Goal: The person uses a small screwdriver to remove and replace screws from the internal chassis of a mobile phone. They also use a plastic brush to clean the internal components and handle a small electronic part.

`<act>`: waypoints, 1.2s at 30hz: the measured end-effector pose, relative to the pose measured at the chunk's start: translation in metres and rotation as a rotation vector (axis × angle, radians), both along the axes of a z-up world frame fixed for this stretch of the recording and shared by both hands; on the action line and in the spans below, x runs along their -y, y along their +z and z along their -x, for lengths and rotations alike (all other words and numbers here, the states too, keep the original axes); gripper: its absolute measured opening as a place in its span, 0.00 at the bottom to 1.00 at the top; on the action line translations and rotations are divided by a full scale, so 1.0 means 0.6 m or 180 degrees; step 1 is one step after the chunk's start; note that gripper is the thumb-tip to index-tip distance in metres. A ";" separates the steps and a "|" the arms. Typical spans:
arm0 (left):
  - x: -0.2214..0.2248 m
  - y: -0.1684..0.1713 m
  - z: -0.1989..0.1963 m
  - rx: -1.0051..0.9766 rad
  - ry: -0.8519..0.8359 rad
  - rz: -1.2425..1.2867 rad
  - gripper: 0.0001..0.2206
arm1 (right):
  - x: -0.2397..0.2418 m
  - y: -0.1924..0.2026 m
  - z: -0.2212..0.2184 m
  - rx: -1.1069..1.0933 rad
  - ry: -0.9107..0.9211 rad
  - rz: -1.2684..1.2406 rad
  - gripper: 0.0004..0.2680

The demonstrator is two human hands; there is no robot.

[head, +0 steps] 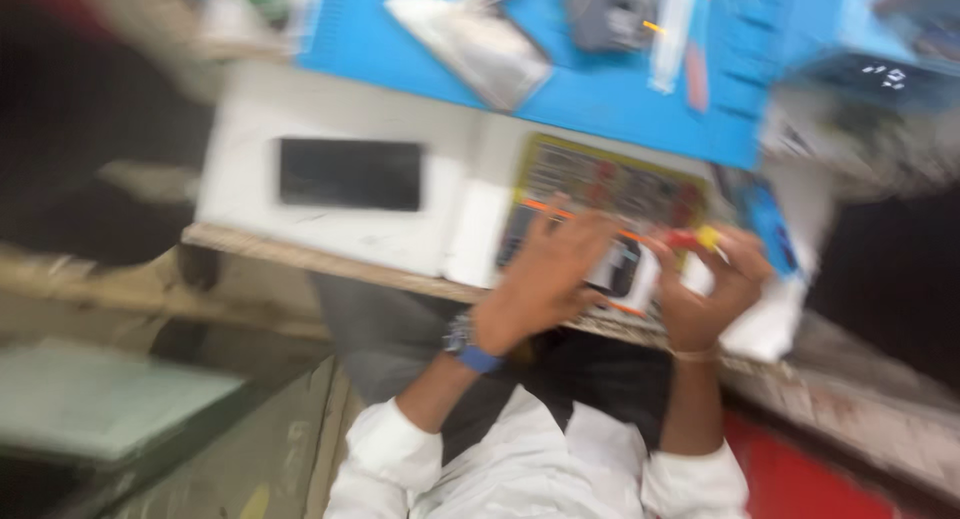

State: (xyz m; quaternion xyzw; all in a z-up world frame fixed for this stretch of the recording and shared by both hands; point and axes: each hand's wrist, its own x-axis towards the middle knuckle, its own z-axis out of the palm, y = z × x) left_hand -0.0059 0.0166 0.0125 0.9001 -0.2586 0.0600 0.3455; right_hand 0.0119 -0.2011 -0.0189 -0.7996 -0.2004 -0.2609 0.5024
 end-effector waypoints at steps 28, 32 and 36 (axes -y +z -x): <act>0.003 0.075 -0.026 -0.0106 -0.0425 -0.0028 0.22 | -0.022 0.053 -0.017 -0.0235 0.0278 -0.0337 0.23; -0.023 0.120 -0.061 0.0215 -0.0277 0.0310 0.13 | -0.018 0.046 -0.006 -0.0455 0.0476 -0.0721 0.21; 0.000 0.145 -0.162 0.0442 -0.0171 0.0469 0.06 | -0.021 0.053 -0.012 0.0121 0.0042 -0.0005 0.23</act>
